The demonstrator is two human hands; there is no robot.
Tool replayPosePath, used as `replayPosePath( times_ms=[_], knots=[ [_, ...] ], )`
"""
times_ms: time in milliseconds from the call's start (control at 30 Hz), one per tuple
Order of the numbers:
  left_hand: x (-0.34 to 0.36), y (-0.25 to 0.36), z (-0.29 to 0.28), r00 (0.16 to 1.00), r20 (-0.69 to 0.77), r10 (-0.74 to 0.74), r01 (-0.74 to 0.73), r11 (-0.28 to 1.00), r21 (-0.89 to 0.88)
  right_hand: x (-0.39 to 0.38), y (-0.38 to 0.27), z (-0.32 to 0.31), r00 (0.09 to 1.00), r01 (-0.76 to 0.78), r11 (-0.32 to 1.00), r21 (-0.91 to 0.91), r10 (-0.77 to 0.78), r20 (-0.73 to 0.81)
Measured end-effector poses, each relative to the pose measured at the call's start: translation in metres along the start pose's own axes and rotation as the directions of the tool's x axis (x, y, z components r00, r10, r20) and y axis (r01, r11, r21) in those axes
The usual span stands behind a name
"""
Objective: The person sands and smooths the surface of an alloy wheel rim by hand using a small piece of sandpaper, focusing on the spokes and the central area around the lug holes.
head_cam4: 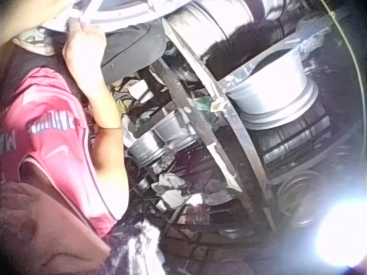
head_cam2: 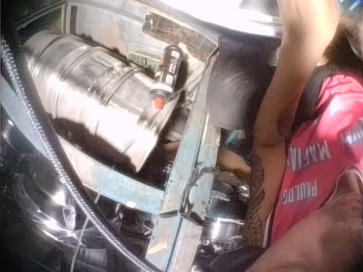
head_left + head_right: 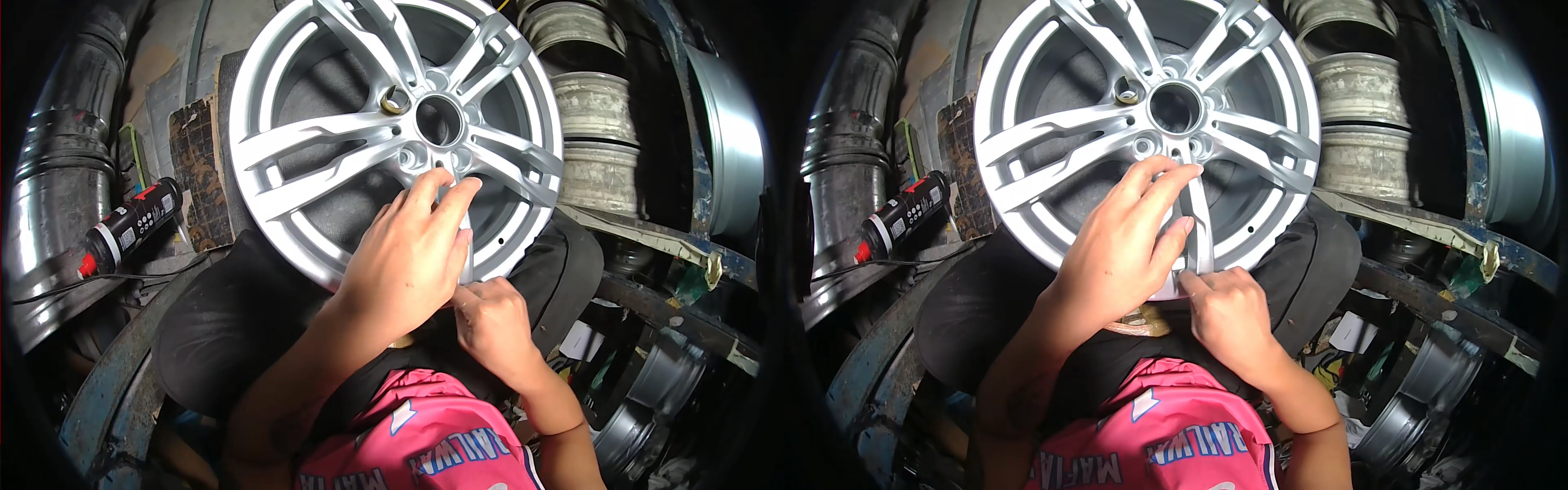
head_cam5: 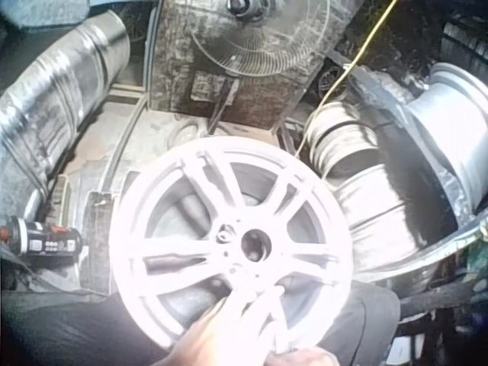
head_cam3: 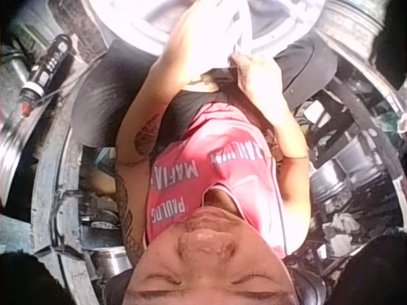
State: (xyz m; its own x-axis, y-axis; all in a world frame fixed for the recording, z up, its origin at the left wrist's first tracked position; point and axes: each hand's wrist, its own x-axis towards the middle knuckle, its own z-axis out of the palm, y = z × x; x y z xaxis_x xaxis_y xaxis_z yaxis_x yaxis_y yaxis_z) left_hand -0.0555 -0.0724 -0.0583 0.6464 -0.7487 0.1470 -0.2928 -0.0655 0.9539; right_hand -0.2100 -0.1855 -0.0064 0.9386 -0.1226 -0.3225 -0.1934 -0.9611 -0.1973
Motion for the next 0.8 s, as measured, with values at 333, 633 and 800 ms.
replayPosePath(
  times_ms=[333, 633, 800],
  knots=[
    [0.0, -0.003, 0.002, 1.0, 0.004, 0.003, -0.003, 1.0, 0.011, 0.002, -0.004, -0.005, 0.999, -0.033, 0.999, -0.034, 0.034, 0.033],
    [-0.002, -0.007, 0.006, 0.999, 0.001, 0.051, -0.051, 0.997, 0.065, 0.004, -0.003, 0.007, 1.0, 0.01, 0.998, 0.061, -0.011, 0.028],
    [-0.002, -0.006, 0.007, 0.999, 0.014, 0.04, -0.041, 0.998, 0.05, 0.002, -0.003, -0.001, 0.996, -0.06, 0.998, 0.02, 0.059, 0.063]
  ],
)
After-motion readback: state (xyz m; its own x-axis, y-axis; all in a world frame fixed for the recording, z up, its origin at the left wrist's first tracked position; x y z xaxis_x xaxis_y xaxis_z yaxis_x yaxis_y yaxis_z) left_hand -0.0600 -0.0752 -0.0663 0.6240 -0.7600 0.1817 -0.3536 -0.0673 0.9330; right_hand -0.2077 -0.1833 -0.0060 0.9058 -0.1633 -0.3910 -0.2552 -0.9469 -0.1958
